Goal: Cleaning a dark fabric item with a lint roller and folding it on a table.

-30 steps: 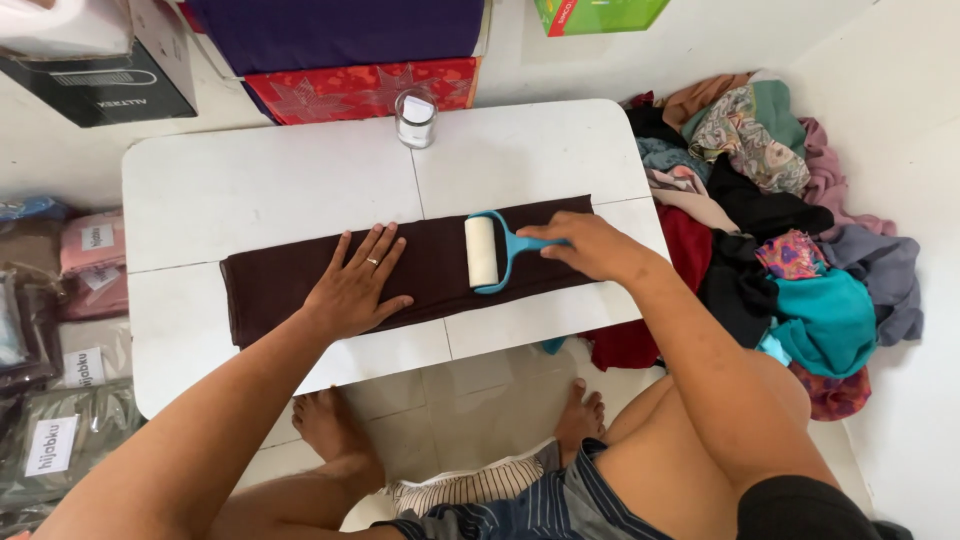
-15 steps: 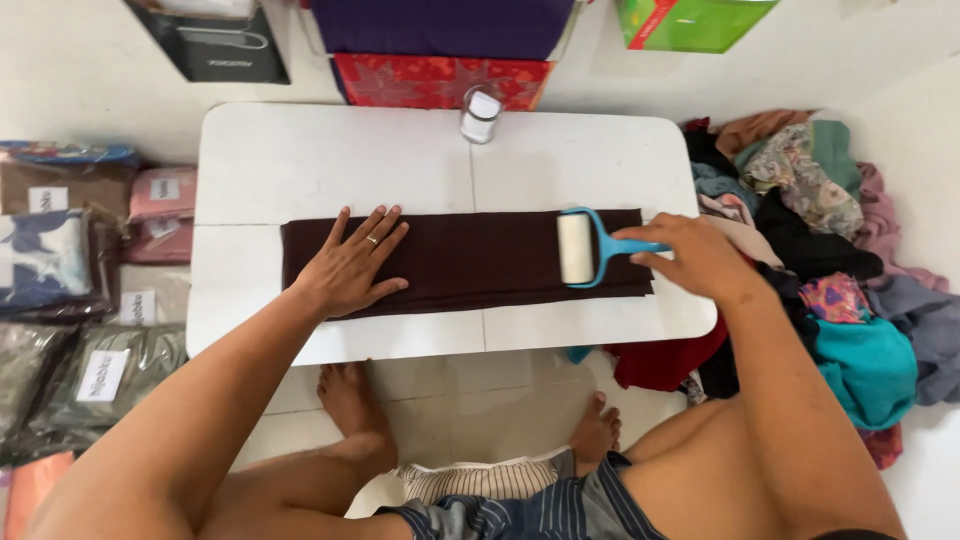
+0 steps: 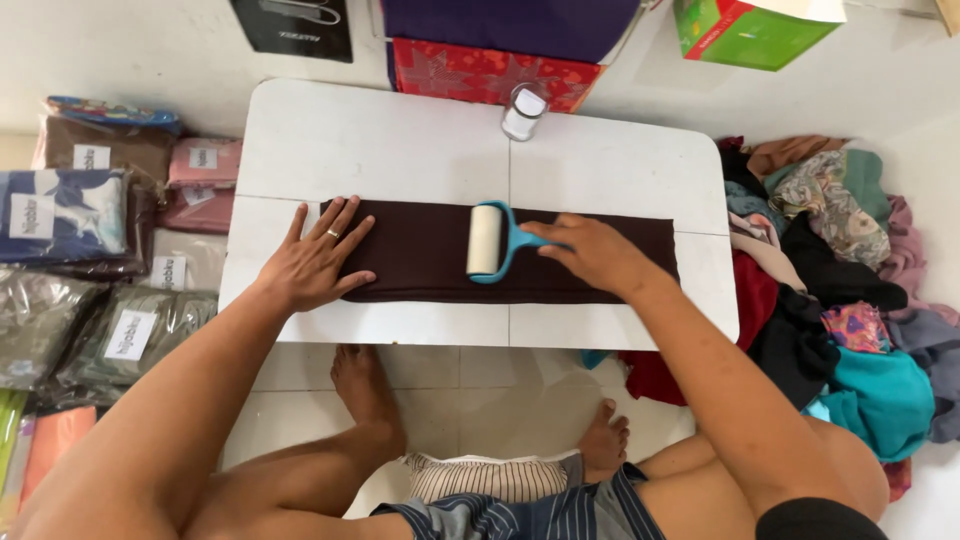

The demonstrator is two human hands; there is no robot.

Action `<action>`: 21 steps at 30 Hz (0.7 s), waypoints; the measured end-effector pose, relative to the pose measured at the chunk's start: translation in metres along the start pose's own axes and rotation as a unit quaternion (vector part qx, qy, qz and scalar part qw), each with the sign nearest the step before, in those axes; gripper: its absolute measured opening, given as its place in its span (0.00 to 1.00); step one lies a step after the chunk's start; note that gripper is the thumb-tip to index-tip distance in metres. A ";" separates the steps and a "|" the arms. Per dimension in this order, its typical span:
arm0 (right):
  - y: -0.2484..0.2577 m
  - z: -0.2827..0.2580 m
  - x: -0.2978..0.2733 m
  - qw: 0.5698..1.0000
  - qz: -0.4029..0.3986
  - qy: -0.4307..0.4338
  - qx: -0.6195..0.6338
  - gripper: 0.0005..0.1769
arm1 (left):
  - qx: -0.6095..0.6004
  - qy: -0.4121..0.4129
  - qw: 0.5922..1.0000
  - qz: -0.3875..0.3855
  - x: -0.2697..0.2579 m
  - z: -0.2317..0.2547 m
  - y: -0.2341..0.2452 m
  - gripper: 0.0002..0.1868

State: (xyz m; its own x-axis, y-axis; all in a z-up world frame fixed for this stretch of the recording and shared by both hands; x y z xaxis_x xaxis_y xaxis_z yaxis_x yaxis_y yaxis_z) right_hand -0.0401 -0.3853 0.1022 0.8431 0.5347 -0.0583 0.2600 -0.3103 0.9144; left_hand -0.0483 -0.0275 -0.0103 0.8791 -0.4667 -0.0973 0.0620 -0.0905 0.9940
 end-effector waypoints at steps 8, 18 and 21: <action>0.053 0.114 -0.080 0.988 -0.031 -0.149 0.031 0.25 | 0.002 0.016 0.999 -0.033 -0.003 0.003 0.007 0.50; 0.081 0.104 -0.094 0.969 -0.030 -0.160 -0.186 0.22 | -0.049 -0.029 0.998 0.022 0.007 -0.001 -0.012 0.53; 0.072 0.039 -0.057 0.984 -0.038 -0.138 -0.102 0.24 | 0.001 0.015 0.999 -0.042 0.000 0.001 0.009 0.51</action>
State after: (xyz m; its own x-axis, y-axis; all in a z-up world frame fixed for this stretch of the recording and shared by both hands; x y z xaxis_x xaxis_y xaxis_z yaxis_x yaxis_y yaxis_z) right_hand -0.0506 -0.4689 0.1557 0.9278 0.3073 -0.2115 0.2521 -0.0984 0.9627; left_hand -0.0479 -0.0293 -0.0018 0.8849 -0.4299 -0.1790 0.1354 -0.1303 0.9822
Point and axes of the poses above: each hand's wrist, its own x-axis towards the middle knuckle, its own y-axis out of the back of the hand, z = x × y, the point moved 8 cm from there along x, towards the middle knuckle, and after that the axes turned 7 degrees about z, right-handed, at the moved point
